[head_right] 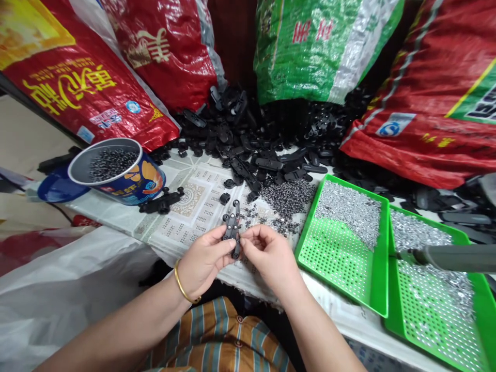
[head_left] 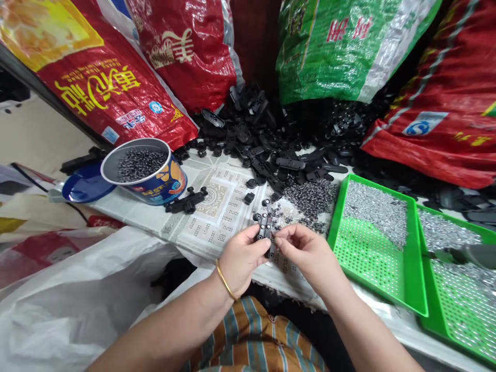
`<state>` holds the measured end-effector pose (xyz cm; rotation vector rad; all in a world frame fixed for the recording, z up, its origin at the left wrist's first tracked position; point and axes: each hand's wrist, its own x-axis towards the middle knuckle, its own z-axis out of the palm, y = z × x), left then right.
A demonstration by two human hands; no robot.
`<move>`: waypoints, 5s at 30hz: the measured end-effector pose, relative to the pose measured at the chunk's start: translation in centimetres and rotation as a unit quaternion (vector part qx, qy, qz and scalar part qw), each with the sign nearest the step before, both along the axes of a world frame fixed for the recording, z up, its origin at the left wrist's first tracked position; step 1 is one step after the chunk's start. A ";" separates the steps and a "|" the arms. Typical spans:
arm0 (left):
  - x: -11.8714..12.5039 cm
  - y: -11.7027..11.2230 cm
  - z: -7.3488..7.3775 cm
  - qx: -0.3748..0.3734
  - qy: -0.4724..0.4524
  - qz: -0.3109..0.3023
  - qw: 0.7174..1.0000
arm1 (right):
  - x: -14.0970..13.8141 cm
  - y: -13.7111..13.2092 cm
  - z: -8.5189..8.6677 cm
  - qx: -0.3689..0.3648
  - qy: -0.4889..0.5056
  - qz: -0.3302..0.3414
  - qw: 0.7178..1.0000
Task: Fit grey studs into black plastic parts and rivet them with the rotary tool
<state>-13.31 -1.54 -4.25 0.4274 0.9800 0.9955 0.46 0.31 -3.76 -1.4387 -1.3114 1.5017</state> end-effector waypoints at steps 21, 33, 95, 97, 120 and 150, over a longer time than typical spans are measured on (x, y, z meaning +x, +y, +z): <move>0.4 -0.4 -0.1 -0.016 -0.098 -0.003 0.995 | 0.8 -1.9 -1.1 0.195 -0.103 0.007 0.975; 0.3 -0.7 0.1 0.010 -0.044 -0.008 0.999 | 0.7 -1.8 -1.0 0.070 -0.044 -0.047 0.995; -3.9 4.0 6.2 0.483 0.382 0.095 0.783 | 2.5 0.7 1.9 -0.092 0.343 -0.179 0.918; -5.3 6.5 8.7 0.631 0.394 0.227 0.629 | 2.7 0.4 2.0 -0.100 0.351 -0.178 0.914; -1.3 15.0 3.2 0.454 0.548 -0.081 0.698 | 2.9 -1.2 2.2 -0.178 0.255 -0.176 0.934; 1.9 0.5 0.4 0.064 -0.136 -0.067 0.986 | 1.1 -1.2 1.5 -0.155 0.259 -0.165 0.939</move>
